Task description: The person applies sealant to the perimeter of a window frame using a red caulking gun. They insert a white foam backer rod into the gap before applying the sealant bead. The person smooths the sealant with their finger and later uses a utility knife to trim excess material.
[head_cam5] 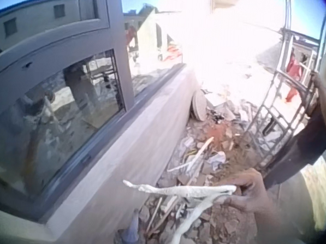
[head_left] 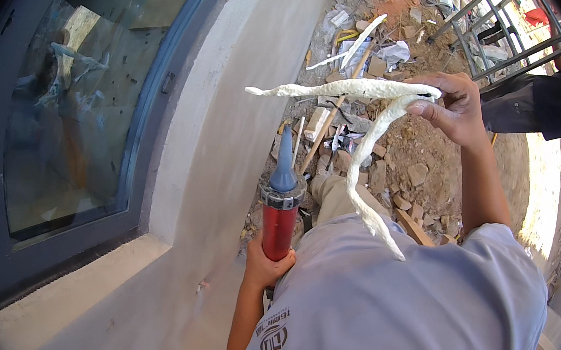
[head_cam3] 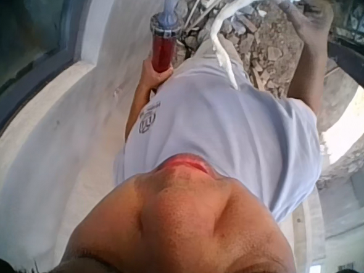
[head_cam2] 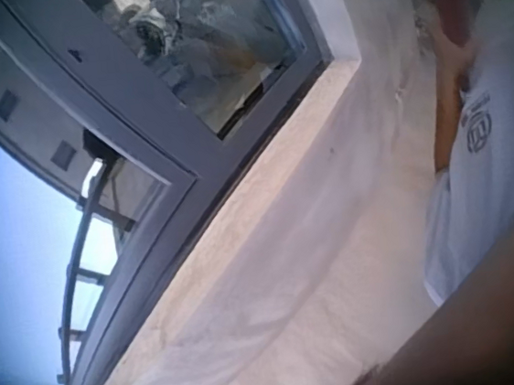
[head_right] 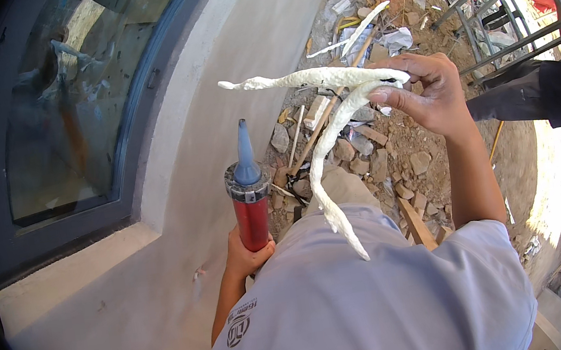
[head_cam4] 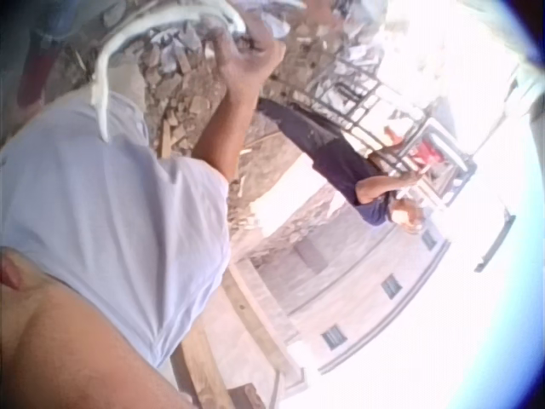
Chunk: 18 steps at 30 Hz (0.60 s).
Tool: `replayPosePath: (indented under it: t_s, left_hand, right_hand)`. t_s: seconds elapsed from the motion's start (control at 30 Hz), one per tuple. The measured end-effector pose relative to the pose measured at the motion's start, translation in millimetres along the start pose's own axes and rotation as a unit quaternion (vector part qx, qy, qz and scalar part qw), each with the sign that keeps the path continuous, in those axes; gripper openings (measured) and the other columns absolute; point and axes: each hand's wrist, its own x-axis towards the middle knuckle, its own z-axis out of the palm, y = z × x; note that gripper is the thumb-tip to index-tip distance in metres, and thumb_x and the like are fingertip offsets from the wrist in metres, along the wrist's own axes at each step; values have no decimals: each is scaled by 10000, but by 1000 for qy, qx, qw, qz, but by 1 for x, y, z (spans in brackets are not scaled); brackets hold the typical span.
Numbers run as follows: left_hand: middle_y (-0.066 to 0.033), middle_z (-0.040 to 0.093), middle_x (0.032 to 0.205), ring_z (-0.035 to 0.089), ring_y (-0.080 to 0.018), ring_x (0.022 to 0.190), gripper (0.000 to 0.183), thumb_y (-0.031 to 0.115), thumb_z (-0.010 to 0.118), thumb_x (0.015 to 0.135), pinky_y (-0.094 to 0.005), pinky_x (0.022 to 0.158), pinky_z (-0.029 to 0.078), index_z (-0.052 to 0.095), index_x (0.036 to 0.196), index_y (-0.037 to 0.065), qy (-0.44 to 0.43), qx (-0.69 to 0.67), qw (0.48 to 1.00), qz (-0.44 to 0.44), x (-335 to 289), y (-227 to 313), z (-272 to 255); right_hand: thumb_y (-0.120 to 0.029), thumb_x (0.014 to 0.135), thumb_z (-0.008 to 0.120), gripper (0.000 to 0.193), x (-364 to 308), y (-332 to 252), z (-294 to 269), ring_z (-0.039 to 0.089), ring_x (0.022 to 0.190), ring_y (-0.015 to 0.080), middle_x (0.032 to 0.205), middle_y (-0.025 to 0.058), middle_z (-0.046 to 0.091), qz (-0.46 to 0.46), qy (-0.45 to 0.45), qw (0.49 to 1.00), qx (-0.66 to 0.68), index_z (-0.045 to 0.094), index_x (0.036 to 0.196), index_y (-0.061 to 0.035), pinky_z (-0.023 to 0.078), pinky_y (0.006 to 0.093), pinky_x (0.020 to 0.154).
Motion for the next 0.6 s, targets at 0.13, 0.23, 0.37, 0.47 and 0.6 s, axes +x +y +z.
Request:
replayPosePath:
  t_s: [0.13,0.23,0.37,0.47,0.6]
  left_hand:
    - [-54,691,780,656,-156,701,367,156,788,702,-318,705,534,638,1014,34,46,8,999,8,3,2,-14]
    - [-39,681,773,643,-139,695,269,79,774,741,-297,679,517,646,967,10,102,-38,994,19,-1,-1,-32]
    - [-112,657,912,655,-192,843,530,-33,723,783,-350,815,533,502,1262,22,157,-107,974,121,-2,10,-55]
    - [-130,649,957,642,-233,878,582,-32,707,796,-414,819,546,465,1319,46,171,-123,950,230,-2,30,-68]
    - [-119,633,961,629,-248,860,583,0,683,790,-455,848,530,482,1329,89,200,-104,933,279,-16,60,-79]
  right_hand:
    - [-203,837,858,247,7,71,-4,444,545,18,622,-42,571,190,-56,974,-110,750,929,-1,331,224,489]
    - [-317,844,850,352,1,160,-6,454,498,54,589,-18,530,289,-97,935,-180,721,878,9,361,272,477]
    - [-443,840,809,486,-32,286,-14,691,722,252,823,132,704,368,-128,834,-390,709,1040,-12,527,401,650]
    - [-442,838,785,546,-80,353,-15,709,1009,364,1103,200,726,346,-122,767,-526,684,1195,-42,550,482,845]
    - [-395,824,772,428,-129,400,17,713,1034,370,1071,197,747,474,-171,797,-333,752,1125,-91,543,468,898]
